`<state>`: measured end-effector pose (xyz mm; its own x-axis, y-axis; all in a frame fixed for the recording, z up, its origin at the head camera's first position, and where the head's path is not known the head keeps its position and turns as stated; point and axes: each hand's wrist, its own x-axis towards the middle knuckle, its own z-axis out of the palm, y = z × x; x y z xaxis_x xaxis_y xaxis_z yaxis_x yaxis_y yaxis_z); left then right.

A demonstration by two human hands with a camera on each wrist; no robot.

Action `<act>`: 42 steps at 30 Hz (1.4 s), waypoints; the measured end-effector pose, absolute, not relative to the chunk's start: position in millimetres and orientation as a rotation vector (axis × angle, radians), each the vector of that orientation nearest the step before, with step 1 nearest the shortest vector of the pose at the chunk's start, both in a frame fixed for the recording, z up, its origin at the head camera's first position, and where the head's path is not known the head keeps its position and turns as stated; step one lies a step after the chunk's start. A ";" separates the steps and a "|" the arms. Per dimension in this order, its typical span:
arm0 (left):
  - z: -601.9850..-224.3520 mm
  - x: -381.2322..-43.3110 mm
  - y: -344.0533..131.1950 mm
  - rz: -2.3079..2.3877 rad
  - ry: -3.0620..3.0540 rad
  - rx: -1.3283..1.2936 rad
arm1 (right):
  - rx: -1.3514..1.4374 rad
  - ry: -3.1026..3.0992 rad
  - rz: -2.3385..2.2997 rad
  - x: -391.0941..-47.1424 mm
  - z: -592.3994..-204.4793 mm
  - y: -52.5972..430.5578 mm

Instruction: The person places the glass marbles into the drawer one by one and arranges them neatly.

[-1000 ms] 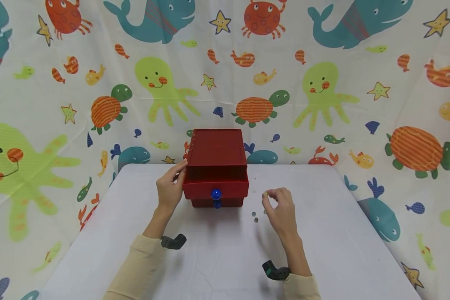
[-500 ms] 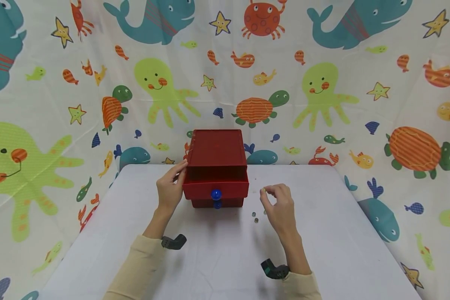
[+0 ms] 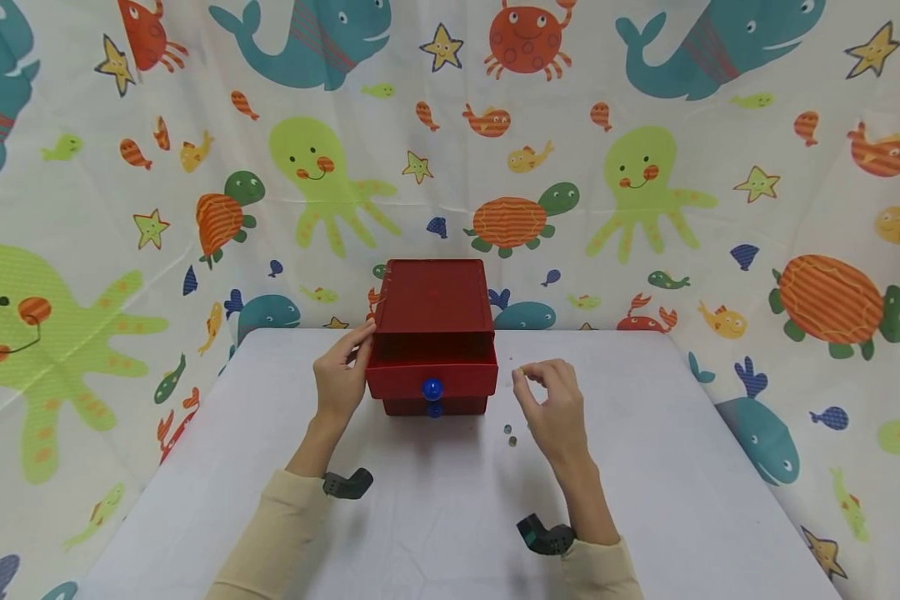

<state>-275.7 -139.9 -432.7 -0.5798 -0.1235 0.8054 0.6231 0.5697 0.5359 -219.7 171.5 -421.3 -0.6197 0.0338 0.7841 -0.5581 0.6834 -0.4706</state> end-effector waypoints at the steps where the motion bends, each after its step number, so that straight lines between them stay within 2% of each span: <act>1: -432.8 -275.6 -140.0 -1.085 -1.936 -0.400 | 0.408 -2.070 0.920 -219.6 -420.0 170.7; 42: -436.9 -277.8 -138.3 -1.087 -1.933 -0.388 | 0.624 -2.112 0.931 -246.5 -385.8 130.1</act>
<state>-277.8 -138.3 -436.9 -0.5806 -0.1342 0.8030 0.6167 0.5715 0.5414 -246.5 130.1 -385.8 -0.6129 -0.1334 0.7788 -0.6649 0.6196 -0.4171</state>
